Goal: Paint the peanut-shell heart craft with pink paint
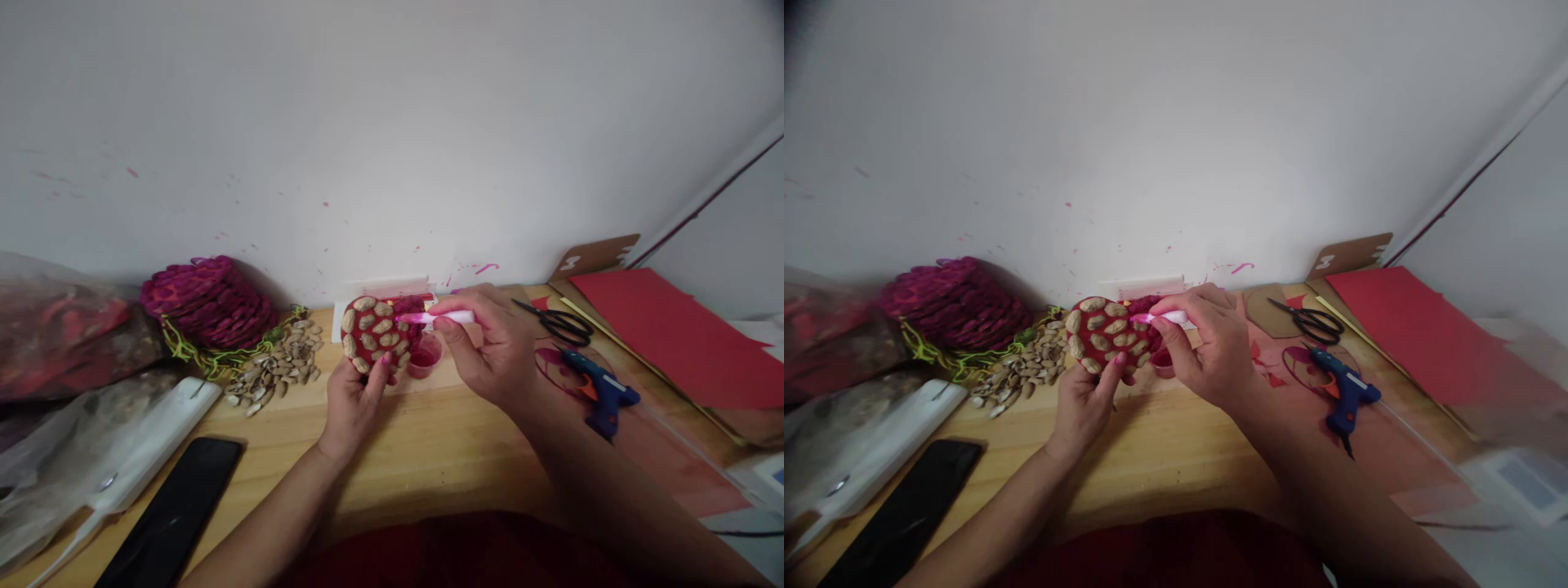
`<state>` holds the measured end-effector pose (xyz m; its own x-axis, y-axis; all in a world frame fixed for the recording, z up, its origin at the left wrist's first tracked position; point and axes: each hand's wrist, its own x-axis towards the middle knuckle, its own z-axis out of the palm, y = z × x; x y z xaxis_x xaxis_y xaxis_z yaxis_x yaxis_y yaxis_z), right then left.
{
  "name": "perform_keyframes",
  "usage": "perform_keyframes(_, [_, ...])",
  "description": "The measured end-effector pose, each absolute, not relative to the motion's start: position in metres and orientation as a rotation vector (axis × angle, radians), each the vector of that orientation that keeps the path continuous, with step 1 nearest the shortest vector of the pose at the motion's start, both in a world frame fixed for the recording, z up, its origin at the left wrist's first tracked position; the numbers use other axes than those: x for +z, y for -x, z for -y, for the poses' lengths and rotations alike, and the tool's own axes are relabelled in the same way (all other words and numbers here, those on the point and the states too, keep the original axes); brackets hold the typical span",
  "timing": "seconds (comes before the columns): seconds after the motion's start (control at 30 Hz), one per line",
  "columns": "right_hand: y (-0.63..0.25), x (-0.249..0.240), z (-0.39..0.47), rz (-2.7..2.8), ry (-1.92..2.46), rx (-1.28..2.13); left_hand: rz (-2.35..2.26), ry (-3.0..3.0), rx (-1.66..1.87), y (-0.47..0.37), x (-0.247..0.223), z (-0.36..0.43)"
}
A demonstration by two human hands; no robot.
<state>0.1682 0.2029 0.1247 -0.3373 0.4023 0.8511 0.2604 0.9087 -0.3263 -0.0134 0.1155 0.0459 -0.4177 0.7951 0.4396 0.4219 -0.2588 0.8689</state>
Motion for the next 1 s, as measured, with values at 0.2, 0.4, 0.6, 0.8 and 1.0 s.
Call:
perform_keyframes(0.2, [-0.1698, 0.1248, -0.204, 1.934, 0.49, 0.175, -1.715, -1.527, 1.707, 0.0142, 0.0464, -0.1155])
perform_keyframes(0.4, [-0.171, 0.1263, -0.2042, 1.931, 0.513, 0.17, -1.728, -1.546, 1.712, 0.0148, 0.0439, -0.116])
perform_keyframes(0.6, [-0.1723, 0.1267, -0.2055, 1.906, 0.528, 0.256, -1.733, -1.521, 1.694, 0.0152, 0.0414, -0.1156])
perform_keyframes(0.8, [-0.1732, 0.1272, -0.209, 1.891, 0.539, 0.209, -1.716, -1.529, 1.706, 0.0155, 0.0426, -0.1166])
perform_keyframes(1.0, [-0.1728, 0.1235, -0.2101, 1.873, 0.57, 0.347, -1.687, -1.518, 1.712, 0.0153, 0.0431, -0.1171])
